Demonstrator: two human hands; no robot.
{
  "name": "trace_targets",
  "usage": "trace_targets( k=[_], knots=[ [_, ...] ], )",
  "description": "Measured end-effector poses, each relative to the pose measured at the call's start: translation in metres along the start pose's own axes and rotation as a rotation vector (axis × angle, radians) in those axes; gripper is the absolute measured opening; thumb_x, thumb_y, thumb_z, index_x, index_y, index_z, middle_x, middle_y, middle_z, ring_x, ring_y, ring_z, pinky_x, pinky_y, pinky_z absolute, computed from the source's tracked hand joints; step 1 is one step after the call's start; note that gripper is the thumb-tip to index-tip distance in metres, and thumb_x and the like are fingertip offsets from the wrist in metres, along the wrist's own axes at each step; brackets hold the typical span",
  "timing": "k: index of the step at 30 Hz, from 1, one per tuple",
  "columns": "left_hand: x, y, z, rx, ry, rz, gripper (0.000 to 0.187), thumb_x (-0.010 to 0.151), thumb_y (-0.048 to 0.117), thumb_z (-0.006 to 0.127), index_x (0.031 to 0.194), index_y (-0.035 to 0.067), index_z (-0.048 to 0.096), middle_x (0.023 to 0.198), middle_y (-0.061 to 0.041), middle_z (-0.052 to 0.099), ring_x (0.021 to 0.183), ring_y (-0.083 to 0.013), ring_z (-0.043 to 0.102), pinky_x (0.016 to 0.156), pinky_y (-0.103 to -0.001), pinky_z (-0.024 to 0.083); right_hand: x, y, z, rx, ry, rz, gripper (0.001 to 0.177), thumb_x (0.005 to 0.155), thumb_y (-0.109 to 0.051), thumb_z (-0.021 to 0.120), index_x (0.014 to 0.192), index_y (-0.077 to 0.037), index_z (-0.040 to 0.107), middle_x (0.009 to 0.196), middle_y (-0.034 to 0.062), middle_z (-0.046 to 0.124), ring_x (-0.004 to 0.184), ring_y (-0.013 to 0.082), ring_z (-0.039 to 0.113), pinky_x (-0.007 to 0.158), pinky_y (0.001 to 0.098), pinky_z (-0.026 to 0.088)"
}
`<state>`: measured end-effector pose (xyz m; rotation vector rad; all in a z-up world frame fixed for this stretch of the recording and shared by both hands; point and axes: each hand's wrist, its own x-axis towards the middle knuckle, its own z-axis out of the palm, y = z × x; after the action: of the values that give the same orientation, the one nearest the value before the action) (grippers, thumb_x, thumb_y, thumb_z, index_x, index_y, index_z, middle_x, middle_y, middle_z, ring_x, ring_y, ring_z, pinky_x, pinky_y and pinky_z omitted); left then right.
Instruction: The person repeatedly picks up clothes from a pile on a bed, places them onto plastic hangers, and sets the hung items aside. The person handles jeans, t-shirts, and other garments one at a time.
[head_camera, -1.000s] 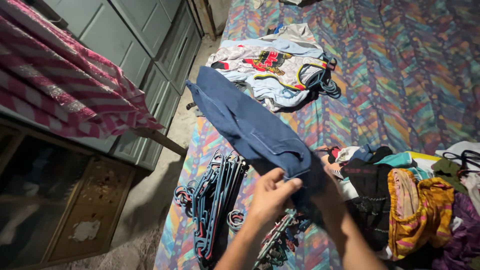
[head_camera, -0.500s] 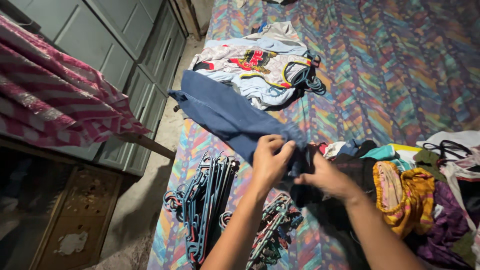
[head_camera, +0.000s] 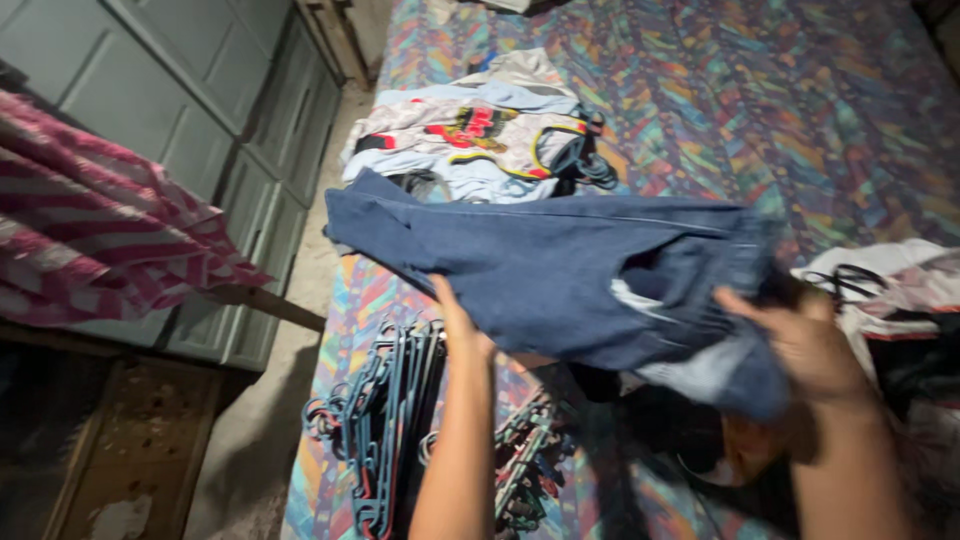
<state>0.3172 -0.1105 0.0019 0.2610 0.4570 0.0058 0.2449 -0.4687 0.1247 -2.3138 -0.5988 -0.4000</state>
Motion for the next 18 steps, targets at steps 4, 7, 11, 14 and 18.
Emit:
trace_targets(
  k=[4,7,11,14,18],
  knots=[
    [0.051,0.001,0.024,0.195,-0.122,0.034,0.035,0.079,0.024,0.068,0.106,0.003,0.064,0.103,-0.013,0.067,0.094,-0.0286,0.064,0.089,-0.042,0.051,-0.049,0.013,-0.053,0.612,0.202,0.528,0.028,0.088,-0.007,0.062,0.113,0.004,0.063,0.113,0.0096,0.066,0.099,0.0147,0.063,0.092,0.0339,0.050],
    [0.079,0.001,0.086,0.413,-0.206,0.084,0.015,0.082,0.008,0.067,0.092,-0.002,0.066,0.092,-0.013,0.067,0.084,-0.0266,0.064,0.082,-0.038,0.053,-0.077,0.032,-0.051,0.662,0.191,0.785,0.040,0.086,-0.009,0.059,0.125,-0.003,0.051,0.114,0.0078,0.065,0.098,0.0159,0.063,0.088,0.0351,0.050],
    [0.059,-0.047,0.221,0.453,-0.484,0.278,0.013,0.078,-0.001,0.068,0.088,0.002,0.059,0.081,-0.007,0.063,0.072,-0.0217,0.061,0.067,-0.036,0.050,-0.110,0.064,-0.035,0.766,0.205,1.045,0.054,0.086,-0.013,0.055,0.138,-0.009,0.039,0.114,0.0070,0.063,0.098,0.0176,0.062,0.083,0.0368,0.049],
    [0.019,-0.140,0.300,0.701,-0.710,0.661,0.026,0.077,-0.003,0.064,0.103,0.000,0.061,0.093,-0.004,0.066,0.083,-0.0155,0.061,0.076,-0.030,0.049,-0.135,0.073,-0.041,0.883,0.297,1.003,0.052,0.088,-0.015,0.055,0.138,-0.006,0.042,0.113,0.0095,0.063,0.099,0.0192,0.061,0.081,0.0371,0.049],
    [-0.017,-0.261,0.322,1.027,-0.848,1.107,0.021,0.079,0.004,0.058,0.099,-0.001,0.060,0.086,-0.018,0.064,0.078,-0.0291,0.061,0.078,-0.038,0.050,-0.159,0.086,-0.064,0.887,0.539,0.769,0.043,0.090,-0.015,0.056,0.130,-0.001,0.050,0.111,0.0102,0.065,0.100,0.0195,0.063,0.086,0.0325,0.049]
  ],
)
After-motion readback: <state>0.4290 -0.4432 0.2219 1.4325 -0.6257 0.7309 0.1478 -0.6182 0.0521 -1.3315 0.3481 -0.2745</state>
